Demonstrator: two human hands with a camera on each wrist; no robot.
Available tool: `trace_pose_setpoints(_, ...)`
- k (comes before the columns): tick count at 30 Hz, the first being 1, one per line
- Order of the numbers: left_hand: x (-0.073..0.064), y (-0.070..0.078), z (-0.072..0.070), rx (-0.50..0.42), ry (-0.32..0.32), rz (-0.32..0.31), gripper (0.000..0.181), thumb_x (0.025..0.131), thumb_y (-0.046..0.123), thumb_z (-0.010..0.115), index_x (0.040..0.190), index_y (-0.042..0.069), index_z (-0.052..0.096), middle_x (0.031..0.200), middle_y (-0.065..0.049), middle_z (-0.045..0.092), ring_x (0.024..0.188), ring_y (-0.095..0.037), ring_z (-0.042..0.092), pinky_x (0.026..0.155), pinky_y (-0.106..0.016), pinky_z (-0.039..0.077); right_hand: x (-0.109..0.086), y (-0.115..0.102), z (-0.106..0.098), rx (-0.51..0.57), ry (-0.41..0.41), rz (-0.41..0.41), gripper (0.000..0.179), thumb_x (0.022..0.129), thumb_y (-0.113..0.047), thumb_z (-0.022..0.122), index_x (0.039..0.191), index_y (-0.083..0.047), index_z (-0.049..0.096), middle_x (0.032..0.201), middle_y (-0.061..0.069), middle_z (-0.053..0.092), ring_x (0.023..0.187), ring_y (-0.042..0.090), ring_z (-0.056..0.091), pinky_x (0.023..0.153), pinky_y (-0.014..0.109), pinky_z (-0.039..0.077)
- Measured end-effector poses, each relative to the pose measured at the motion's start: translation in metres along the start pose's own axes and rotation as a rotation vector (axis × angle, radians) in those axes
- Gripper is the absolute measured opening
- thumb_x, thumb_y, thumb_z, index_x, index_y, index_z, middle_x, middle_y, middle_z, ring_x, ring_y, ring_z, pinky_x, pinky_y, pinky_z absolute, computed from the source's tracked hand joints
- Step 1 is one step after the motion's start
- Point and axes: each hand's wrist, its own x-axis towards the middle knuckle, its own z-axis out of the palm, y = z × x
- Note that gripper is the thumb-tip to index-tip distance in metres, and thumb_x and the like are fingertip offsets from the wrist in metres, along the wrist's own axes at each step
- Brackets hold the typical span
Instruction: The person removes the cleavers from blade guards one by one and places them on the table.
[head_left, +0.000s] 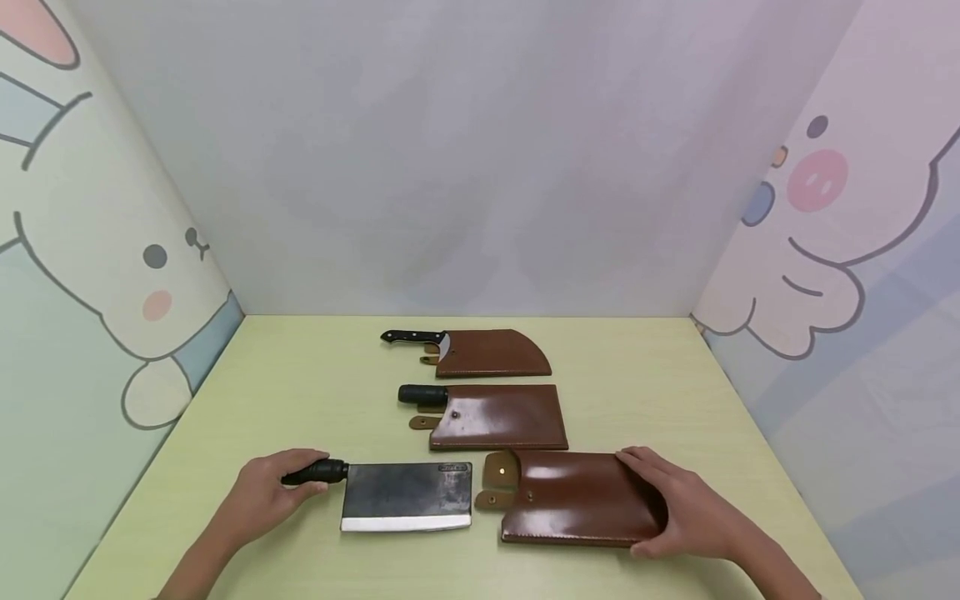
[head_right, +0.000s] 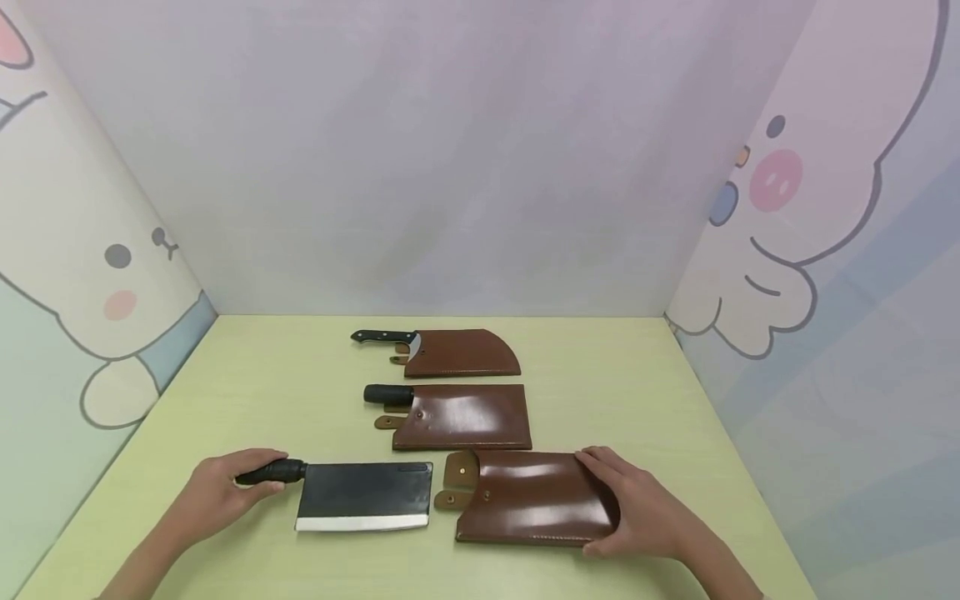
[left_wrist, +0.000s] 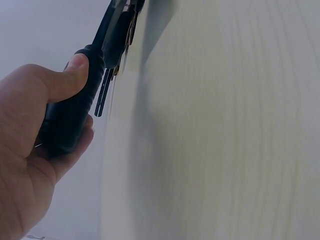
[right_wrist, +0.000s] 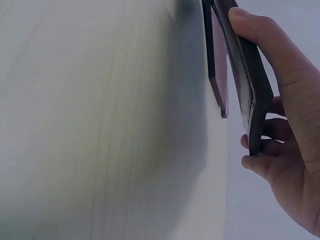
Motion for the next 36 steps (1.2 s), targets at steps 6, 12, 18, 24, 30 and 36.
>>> trace_pose_setpoints(6,-0.002,-0.003,0.002,-0.011,-0.014,-0.001,0.043,0.066,0.021,0.095,0.106,0.018,0.079,0.1,0.006,0.077,0.088,-0.016,0.075,0.075,-0.022,0.056,-0.003,0.003,0.002,-0.004,-0.002,-0.013,0.115,0.059,-0.074,0.087,0.149,-0.013,0.052,0.147,0.002,0.052,0.118,0.024,0.063,0.083,0.036,0.058)
trace_pose_setpoints(12,-0.005,-0.005,0.004,-0.025,-0.036,0.0,0.042,0.068,0.024,0.095,0.107,0.016,0.079,0.101,0.005,0.077,0.089,-0.015,0.075,0.075,-0.027,0.058,-0.004,0.005,0.005,-0.003,-0.018,-0.023,0.115,0.061,-0.076,0.085,0.15,-0.012,0.051,0.148,0.005,0.052,0.12,0.026,0.063,0.085,0.038,0.058)
trace_pose_setpoints(18,-0.005,-0.006,0.006,-0.024,-0.084,-0.04,0.042,0.072,0.027,0.093,0.11,0.016,0.079,0.105,0.004,0.077,0.093,-0.021,0.074,0.077,-0.04,0.06,-0.004,0.006,0.01,-0.031,-0.016,-0.013,0.119,0.058,-0.08,0.083,0.15,-0.013,0.051,0.149,0.007,0.052,0.125,0.028,0.061,0.087,0.043,0.058)
trace_pose_setpoints(24,-0.004,-0.005,0.006,-0.007,-0.143,-0.068,0.042,0.075,0.029,0.091,0.112,0.014,0.078,0.108,0.003,0.077,0.098,-0.026,0.073,0.082,-0.044,0.059,-0.005,0.007,0.014,-0.022,-0.078,0.023,0.122,0.058,-0.083,0.08,0.152,-0.011,0.047,0.152,0.012,0.049,0.133,0.036,0.056,0.09,0.052,0.057)
trace_pose_setpoints(30,-0.002,-0.005,0.005,-0.01,-0.192,-0.112,0.042,0.075,0.032,0.091,0.112,0.015,0.079,0.107,0.002,0.076,0.099,-0.027,0.073,0.083,-0.045,0.058,-0.005,0.009,0.018,-0.015,-0.116,0.048,0.124,0.058,-0.084,0.079,0.154,-0.012,0.045,0.155,0.009,0.046,0.136,0.034,0.053,0.093,0.051,0.056)
trace_pose_setpoints(36,-0.002,-0.006,0.004,0.013,-0.251,-0.139,0.043,0.076,0.035,0.089,0.113,0.016,0.078,0.108,0.002,0.076,0.1,-0.027,0.072,0.085,-0.046,0.058,-0.006,0.007,0.02,-0.016,-0.139,0.059,0.125,0.059,-0.084,0.079,0.155,-0.012,0.043,0.157,0.008,0.044,0.14,0.034,0.048,0.096,0.051,0.055)
